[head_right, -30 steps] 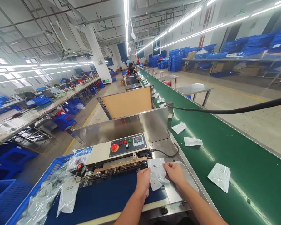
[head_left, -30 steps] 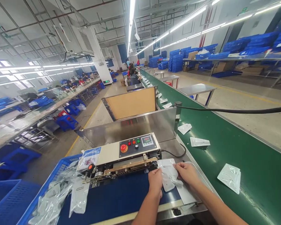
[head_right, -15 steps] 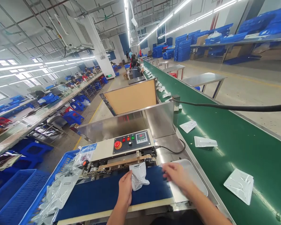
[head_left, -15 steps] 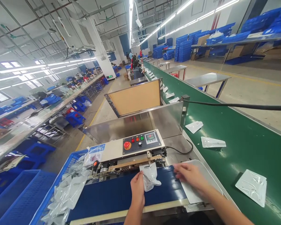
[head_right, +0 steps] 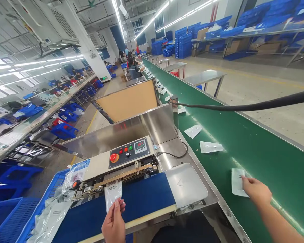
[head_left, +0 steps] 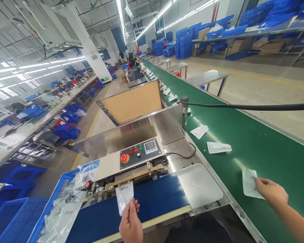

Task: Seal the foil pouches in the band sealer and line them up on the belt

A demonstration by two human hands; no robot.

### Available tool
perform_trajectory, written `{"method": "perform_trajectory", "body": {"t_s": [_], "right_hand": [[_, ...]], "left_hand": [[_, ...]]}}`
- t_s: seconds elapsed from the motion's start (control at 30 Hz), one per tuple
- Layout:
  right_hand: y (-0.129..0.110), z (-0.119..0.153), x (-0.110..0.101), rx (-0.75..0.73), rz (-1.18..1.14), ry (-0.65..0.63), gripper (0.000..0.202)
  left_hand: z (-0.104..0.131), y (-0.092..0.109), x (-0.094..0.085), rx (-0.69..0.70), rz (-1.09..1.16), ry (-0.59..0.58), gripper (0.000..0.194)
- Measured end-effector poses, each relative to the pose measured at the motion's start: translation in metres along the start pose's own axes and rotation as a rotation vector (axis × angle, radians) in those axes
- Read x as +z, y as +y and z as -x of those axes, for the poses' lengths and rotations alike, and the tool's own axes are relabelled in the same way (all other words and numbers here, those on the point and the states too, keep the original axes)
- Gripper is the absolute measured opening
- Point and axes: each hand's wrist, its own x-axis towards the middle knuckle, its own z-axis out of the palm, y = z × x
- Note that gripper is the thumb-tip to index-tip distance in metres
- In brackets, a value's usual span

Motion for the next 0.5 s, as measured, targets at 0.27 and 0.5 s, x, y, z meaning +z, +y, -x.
{"method": "perform_trajectory", "body": {"t_s": [0.27,0.5], "right_hand": [[-0.095,0.105,0.004,-0.483,-0.5,0.119,0.049],[-0.146,0.229,0.007,-0.691,-0.718,-0.579,0.052]], "left_hand": [[0.057,0.045,0.086,0.353,-0.03,-0.586,0.044],[0.09,0.074,0.141,0.425,-0.03,-0.839,0.047]]}}
